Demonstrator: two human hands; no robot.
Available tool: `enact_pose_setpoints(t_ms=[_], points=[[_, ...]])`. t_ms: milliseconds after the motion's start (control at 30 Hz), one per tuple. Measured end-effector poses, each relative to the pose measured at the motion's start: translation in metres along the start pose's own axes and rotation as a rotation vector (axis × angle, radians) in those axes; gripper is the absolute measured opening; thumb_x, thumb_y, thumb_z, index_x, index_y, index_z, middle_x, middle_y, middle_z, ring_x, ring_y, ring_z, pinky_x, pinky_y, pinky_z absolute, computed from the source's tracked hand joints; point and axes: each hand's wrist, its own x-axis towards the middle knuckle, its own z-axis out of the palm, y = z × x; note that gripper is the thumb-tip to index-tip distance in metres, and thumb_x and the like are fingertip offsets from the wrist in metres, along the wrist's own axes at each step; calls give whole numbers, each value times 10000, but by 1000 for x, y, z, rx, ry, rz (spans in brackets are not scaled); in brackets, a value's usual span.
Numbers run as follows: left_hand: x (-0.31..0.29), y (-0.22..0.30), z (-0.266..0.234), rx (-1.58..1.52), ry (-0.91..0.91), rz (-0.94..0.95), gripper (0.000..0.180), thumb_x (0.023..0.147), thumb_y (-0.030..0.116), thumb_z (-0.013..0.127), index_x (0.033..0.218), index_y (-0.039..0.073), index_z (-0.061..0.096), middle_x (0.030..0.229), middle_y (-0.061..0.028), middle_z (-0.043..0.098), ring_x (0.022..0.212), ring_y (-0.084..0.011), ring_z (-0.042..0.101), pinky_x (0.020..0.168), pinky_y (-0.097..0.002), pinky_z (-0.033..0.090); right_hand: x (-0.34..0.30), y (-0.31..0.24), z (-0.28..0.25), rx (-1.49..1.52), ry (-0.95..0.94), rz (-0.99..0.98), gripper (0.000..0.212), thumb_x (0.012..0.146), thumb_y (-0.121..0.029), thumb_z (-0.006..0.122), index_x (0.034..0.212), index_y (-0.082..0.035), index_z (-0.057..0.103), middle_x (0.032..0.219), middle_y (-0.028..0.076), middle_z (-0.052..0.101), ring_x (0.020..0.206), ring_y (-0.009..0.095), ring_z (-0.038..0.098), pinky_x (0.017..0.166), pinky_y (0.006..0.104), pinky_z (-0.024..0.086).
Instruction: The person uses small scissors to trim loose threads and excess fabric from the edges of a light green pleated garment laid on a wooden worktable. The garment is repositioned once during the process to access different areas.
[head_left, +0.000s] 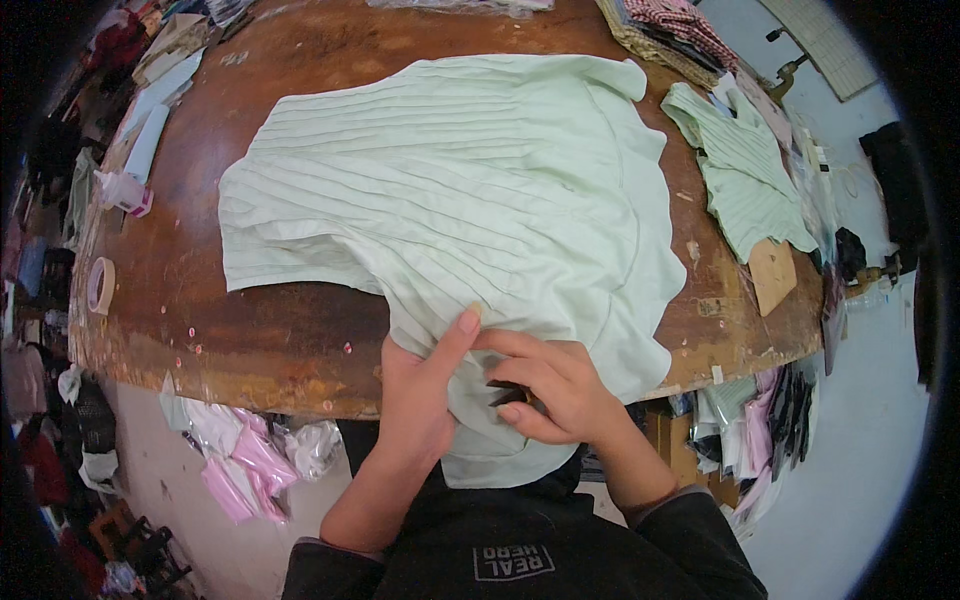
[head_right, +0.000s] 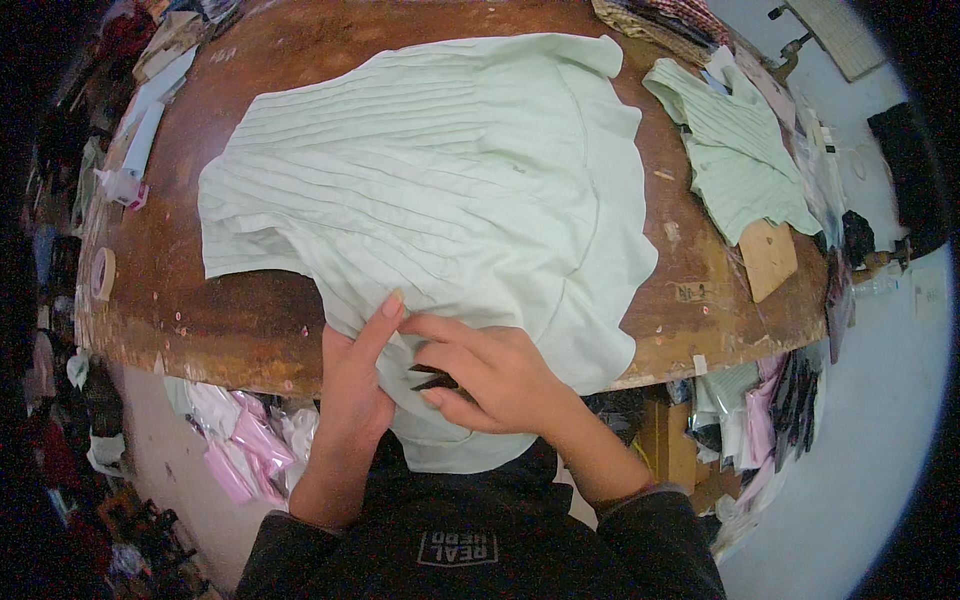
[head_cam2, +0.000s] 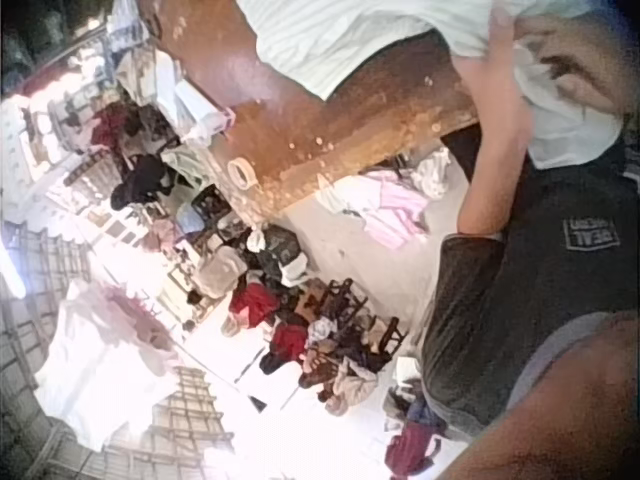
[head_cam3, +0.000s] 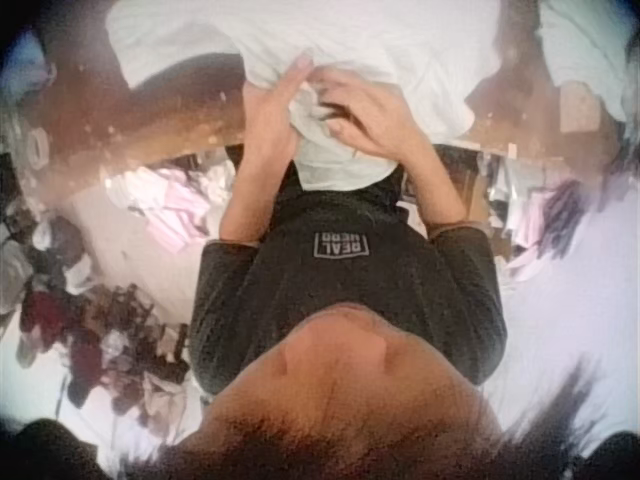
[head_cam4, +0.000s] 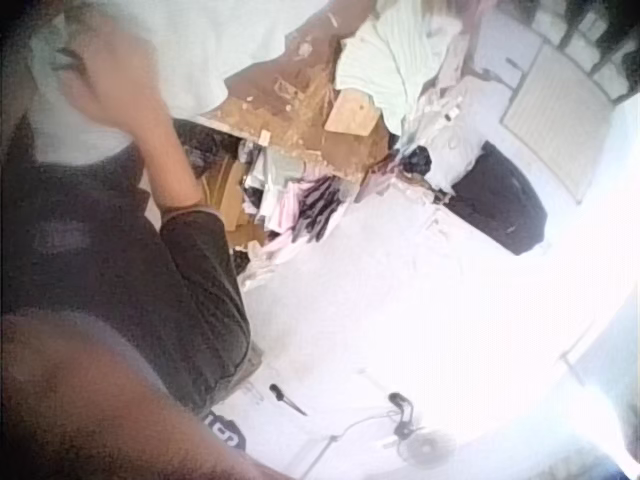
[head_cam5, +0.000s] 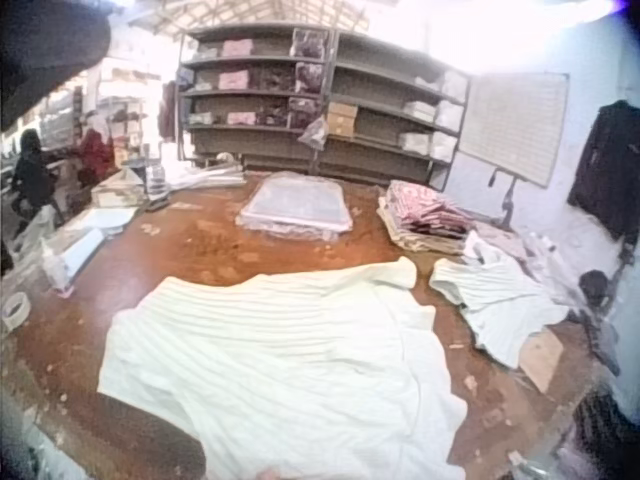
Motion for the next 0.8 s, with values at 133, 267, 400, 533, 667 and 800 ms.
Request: enact_pose_setpoints(t_ms=[133, 267, 400, 533, 667, 800], points=[[0, 0, -2, -3, 59, 21, 384, 895, 78, 676, 1242, -2, 533, 1146, -52, 621, 1026, -110, 577, 895, -268, 451, 0, -4, 1, 52, 11, -10, 289, 816, -215, 676, 1021, -36, 580, 1097, 148, 631, 727, 285, 633, 588, 345, 510], [1, -2, -6, 35, 72, 74, 369, 898, 73, 672, 1227, -22, 534, 1135, -64, 626, 1009, -113, 585, 899, -265, 452, 7, -20, -18, -166, 187, 31, 347, 752, -188, 745, 1039, -23, 641, 971, 129, 653, 719, 270, 623, 594, 334, 495], [0, 0, -2, 62, 73, 104, 357, 899, 65, 668, 1217, -32, 537, 1122, -69, 631, 1003, -115, 590, 904, -263, 454, 16, -19, -29, -416, 271, 53, 397, 677, -146, 787, 1033, -18, 665, 908, 110, 662, 694, 245, 596, 594, 326, 471], [-2, 1, -4, 99, 51, 92, 354, 897, 66, 671, 1210, -35, 540, 1118, -72, 633, 994, -118, 596, 890, -260, 464, 23, -13, -24, -477, 261, 33, 403, 642, -132, 796, 1014, -33, 674, 899, 77, 670, 681, 214, 576, 577, 314, 448], [-2, 1, -6, 92, 42, 102, 349, 895, 71, 676, 1199, -36, 544, 1112, -73, 634, 981, -116, 599, 873, -254, 471, 28, -11, -23, -518, 228, -30, 381, 639, -131, 795, 994, -52, 682, 906, 45, 677, 680, 193, 574, 567, 299, 433], [-4, 2, -3, 73, 40, 94, 340, 895, 78, 679, 1187, -35, 549, 1099, -71, 637, 969, -113, 598, 865, -253, 472, 27, -14, -21, -522, 212, -29, 372, 636, -134, 794, 985, -59, 685, 905, 34, 679, 677, 186, 573, 561, 295, 426]])
